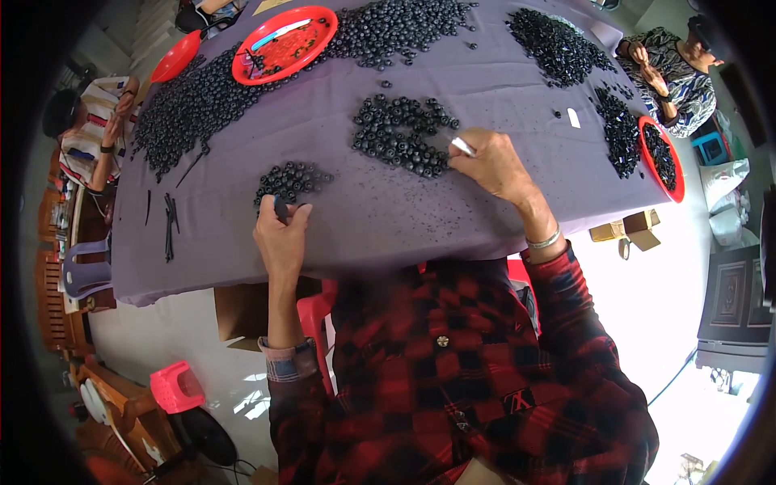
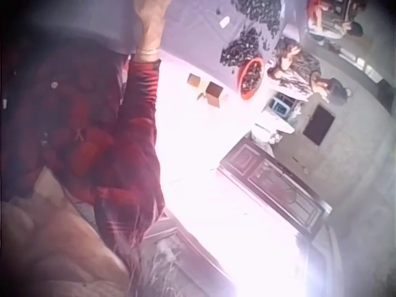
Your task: The person trims excess material from small black plastic components using a small utility cutter, handling the pieces one at a time over the table.
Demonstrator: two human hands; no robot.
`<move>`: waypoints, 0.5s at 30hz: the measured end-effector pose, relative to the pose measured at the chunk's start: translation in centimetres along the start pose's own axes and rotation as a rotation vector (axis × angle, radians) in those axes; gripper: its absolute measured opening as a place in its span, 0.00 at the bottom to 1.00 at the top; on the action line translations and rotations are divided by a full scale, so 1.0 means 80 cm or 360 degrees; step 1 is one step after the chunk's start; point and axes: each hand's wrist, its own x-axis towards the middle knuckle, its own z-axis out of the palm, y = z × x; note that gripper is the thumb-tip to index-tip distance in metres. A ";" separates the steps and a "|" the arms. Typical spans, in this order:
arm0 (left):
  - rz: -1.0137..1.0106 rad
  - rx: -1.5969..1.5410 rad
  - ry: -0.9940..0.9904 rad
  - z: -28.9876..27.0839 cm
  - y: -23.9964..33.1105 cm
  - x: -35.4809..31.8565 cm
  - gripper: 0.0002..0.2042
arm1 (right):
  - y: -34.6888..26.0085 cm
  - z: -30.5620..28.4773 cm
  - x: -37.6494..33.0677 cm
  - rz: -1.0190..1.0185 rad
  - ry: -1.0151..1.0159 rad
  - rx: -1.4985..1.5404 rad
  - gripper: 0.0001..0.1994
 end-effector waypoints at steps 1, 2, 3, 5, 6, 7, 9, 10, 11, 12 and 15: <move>-0.0020 0.0006 0.0049 0.002 -0.002 0.002 0.14 | -0.003 0.003 0.001 -0.0053 -0.0050 0.0009 0.06; -0.0015 0.0004 0.0052 0.002 -0.003 0.004 0.14 | -0.008 0.005 0.001 -0.0119 -0.0091 0.0038 0.07; 0.0003 0.0000 0.0091 0.002 -0.004 0.005 0.14 | -0.011 0.009 -0.001 -0.0117 -0.0084 0.0036 0.07; 0.0030 -0.0006 0.0132 0.001 -0.004 0.005 0.14 | -0.012 0.018 -0.002 -0.0237 -0.0071 -0.0290 0.08; 0.0119 0.0085 0.0188 0.001 -0.002 0.005 0.14 | -0.009 0.019 -0.002 -0.0262 -0.0111 -0.0312 0.10; 0.0210 0.0175 0.0247 -0.001 0.000 0.004 0.14 | -0.007 0.021 -0.003 -0.0270 -0.0096 -0.0316 0.10; 0.0253 0.0105 0.0265 0.001 0.012 0.000 0.13 | -0.004 0.020 -0.005 -0.0289 -0.0089 -0.0343 0.11; 0.0279 0.0041 0.0277 0.003 0.020 -0.003 0.13 | -0.002 0.018 -0.006 -0.0315 -0.0131 -0.0378 0.11; 0.0314 0.0020 0.0285 0.005 0.030 -0.006 0.13 | -0.002 0.018 -0.006 -0.0323 -0.0095 -0.0398 0.11; 0.0105 -0.0265 0.0068 0.010 0.043 -0.013 0.12 | -0.001 0.018 -0.007 -0.0338 -0.0102 -0.0375 0.11; -0.0089 -0.0682 -0.0330 0.029 0.057 -0.040 0.09 | -0.018 0.019 -0.007 -0.0423 -0.0036 -0.0219 0.10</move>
